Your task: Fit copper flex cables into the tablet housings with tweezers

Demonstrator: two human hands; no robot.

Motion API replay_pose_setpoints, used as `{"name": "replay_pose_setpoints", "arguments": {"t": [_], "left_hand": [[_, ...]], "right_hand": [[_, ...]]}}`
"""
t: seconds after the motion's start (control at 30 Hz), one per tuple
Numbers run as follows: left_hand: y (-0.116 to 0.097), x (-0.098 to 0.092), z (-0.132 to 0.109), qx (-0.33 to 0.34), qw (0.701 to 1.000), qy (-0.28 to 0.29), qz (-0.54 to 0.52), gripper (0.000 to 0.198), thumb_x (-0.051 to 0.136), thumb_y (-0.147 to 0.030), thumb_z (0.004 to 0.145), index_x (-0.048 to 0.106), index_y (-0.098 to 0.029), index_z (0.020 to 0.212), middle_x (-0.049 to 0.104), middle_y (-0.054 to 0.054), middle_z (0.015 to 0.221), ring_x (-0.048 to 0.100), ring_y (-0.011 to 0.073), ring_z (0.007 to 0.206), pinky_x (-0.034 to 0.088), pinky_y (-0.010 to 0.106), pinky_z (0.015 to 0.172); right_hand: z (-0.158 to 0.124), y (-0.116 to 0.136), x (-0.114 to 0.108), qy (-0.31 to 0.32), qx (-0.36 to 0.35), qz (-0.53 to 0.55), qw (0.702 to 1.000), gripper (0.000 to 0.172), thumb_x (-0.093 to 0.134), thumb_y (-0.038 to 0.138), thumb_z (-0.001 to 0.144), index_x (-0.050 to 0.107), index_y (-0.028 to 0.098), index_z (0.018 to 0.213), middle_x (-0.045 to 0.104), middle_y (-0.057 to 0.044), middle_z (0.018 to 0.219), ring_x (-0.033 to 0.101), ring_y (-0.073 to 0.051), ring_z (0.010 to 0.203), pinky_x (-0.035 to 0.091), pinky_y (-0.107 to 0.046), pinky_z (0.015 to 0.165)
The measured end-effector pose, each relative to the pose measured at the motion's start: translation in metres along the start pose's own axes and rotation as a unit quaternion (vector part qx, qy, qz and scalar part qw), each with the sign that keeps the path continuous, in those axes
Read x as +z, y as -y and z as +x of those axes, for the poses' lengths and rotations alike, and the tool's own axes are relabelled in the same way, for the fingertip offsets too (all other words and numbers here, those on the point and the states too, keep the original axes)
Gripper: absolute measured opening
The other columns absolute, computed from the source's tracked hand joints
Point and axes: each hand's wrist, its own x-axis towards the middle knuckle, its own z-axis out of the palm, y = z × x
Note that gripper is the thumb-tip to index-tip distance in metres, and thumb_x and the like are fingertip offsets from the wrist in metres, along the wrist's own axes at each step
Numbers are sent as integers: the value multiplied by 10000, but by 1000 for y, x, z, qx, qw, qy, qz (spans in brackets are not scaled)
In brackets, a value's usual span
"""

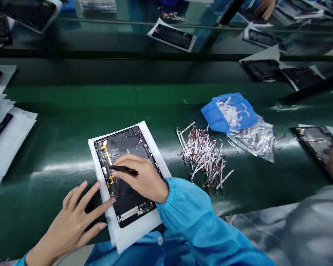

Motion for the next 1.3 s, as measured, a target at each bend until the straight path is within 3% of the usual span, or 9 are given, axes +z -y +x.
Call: {"name": "replay_pose_setpoints", "arguments": {"t": [0.13, 0.27, 0.4, 0.63, 0.73, 0.97, 1.3], "left_hand": [[8, -2, 12, 30, 999, -2, 13, 446, 600, -398, 896, 580, -399, 1342, 437, 56, 1507, 175, 345, 1480, 100, 481, 1195], [11, 4, 17, 16, 1000, -12, -3, 397, 646, -382, 873, 633, -418, 1268, 464, 39, 1483, 290, 335, 1434, 185, 465, 1177], [13, 9, 18, 44, 999, -8, -7, 445, 684, -383, 840, 627, -392, 1281, 474, 85, 1458, 363, 347, 1382, 212, 499, 1167], [12, 7, 28, 40, 997, -23, -56, 401, 698, -298, 810, 669, -342, 1208, 420, 106, 1485, 245, 373, 1445, 211, 486, 1147], [13, 6, 28, 30, 997, -16, -76, 396, 688, -299, 820, 665, -338, 1213, 375, 92, 1529, 259, 377, 1441, 218, 483, 1141], [16, 6, 26, 33, 995, 4, -91, 440, 700, -326, 826, 638, -335, 1262, 229, 87, 1608, 196, 408, 1460, 196, 486, 1133], [11, 3, 29, 28, 993, 49, -103, 571, 614, -310, 843, 509, -325, 1404, 175, 117, 1619, 215, 444, 1436, 290, 563, 1048]], "right_hand": [[3, -9, 1, -9, 27, 2, 1000, 64, 700, 190, 874, 719, 176, 934, 722, -48, 979, 699, -161, 920, 563, -286, 885], [3, -14, 0, 0, 39, -13, 999, 63, 687, 209, 887, 713, 178, 936, 716, -42, 968, 698, -157, 913, 558, -273, 880], [4, -18, 0, -4, 54, -26, 998, 47, 684, 206, 888, 708, 182, 920, 711, -38, 959, 695, -156, 903, 558, -268, 871], [5, -19, 0, -5, 65, -29, 997, 63, 666, 210, 898, 706, 164, 910, 704, -47, 954, 690, -159, 903, 554, -271, 866], [5, -20, 0, -3, 66, -29, 997, 63, 661, 203, 899, 707, 162, 909, 700, -48, 955, 685, -156, 885, 557, -269, 831], [5, -23, 0, -1, 69, -41, 997, 56, 678, 204, 889, 708, 160, 908, 698, -51, 953, 686, -158, 883, 544, -260, 818], [3, -26, 1, 10, 52, -50, 997, 50, 676, 179, 891, 698, 144, 921, 694, -49, 928, 678, -147, 855, 541, -243, 793]]}}
